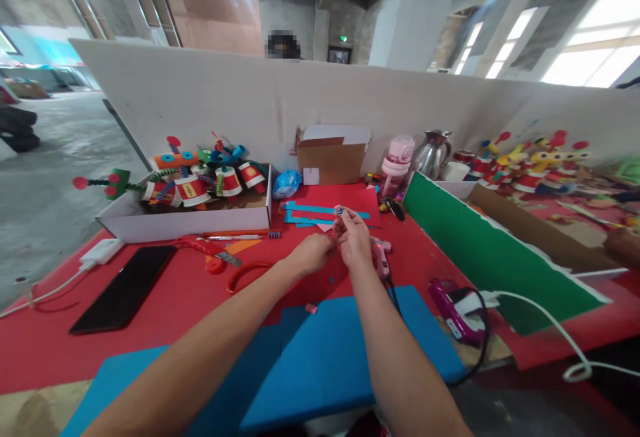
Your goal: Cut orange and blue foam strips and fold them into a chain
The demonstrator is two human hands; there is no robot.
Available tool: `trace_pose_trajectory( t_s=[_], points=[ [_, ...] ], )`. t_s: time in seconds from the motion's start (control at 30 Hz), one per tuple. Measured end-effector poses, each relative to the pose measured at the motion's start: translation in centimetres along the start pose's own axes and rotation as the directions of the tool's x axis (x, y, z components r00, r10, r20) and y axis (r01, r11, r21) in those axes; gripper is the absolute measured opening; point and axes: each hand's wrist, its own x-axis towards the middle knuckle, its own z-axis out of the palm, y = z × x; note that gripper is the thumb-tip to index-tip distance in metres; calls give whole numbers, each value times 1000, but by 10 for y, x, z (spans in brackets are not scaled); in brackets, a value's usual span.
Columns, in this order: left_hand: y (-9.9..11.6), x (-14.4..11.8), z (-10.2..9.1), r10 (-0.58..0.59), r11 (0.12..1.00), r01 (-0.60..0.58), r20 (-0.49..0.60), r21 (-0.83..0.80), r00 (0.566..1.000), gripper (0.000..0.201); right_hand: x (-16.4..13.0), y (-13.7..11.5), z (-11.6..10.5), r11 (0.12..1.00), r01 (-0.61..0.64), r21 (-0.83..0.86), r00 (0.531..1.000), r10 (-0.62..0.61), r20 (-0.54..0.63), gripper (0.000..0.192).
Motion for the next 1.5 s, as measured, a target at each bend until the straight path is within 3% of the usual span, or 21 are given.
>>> trace_pose_trajectory(
  t_s=[0.17, 0.3, 0.4, 0.5, 0.57, 0.63, 0.7, 0.87, 1.0, 1.1, 1.2, 1.27, 1.33, 1.37, 1.5],
  points=[
    [8, -23, 0, 121, 992, -122, 137, 1, 983, 22, 0, -2, 1, 999, 2, 36, 1000, -2, 5, 8],
    [10, -32, 8, 103, 985, -125, 179, 119, 978, 26, -1, -2, 2, 1000, -18, 11, 1000, 18, 24, 7],
    [3, -35, 6, 77, 994, -82, 65, 69, 995, 21, 2, -6, -1, 1000, 11, 25, 1000, -11, -11, 8],
    [-7, -35, -1, -39, 989, 30, -56, -145, 998, 18, 7, -14, -7, 997, 71, 35, 996, -69, -55, 9],
    [-13, -29, -5, -134, 945, 113, -48, -306, 990, 24, 10, -18, -10, 995, 98, 31, 993, -95, -72, 8],
    [-18, -16, -6, -167, 918, 146, -26, -369, 986, 33, 11, -18, -12, 995, 103, 15, 992, -102, -71, 8],
    [-19, 2, -4, -143, 943, 123, -40, -310, 989, 37, 9, -15, -11, 995, 95, -9, 994, -95, -55, 8],
    [-10, 45, 14, -98, 968, 84, -48, -237, 994, 19, 8, -7, -9, 995, 90, -40, 995, -92, -48, 10],
    [-5, 54, 20, -106, 968, 89, -58, -234, 993, 15, 10, -9, -11, 993, 111, -47, 992, -113, -53, 14],
    [-13, 36, 7, -139, 956, 112, -85, -270, 987, 14, 9, -12, -11, 993, 115, -19, 991, -116, -71, 13],
    [-24, 3, -14, -193, 916, 134, -121, -379, 974, 15, 7, -12, -8, 996, 95, 4, 993, -94, -67, 11],
    [-28, -23, -25, -264, 740, 113, -133, -663, 955, 12, 4, -11, -6, 997, 73, 8, 996, -73, -49, 9],
    [-27, -48, -32, -292, 634, 159, -44, -757, 955, 8, 2, -8, -4, 998, 55, 8, 998, -55, -31, 8],
    [-25, -59, -34, -299, 626, 214, 22, -750, 954, 9, 1, -6, -3, 999, 46, 11, 999, -45, -25, 8],
    [-6, -89, -32, -282, 733, 353, 213, -582, 935, 20, -2, 0, 1, 1000, -6, 7, 1000, 6, -1, 10]
  ],
)
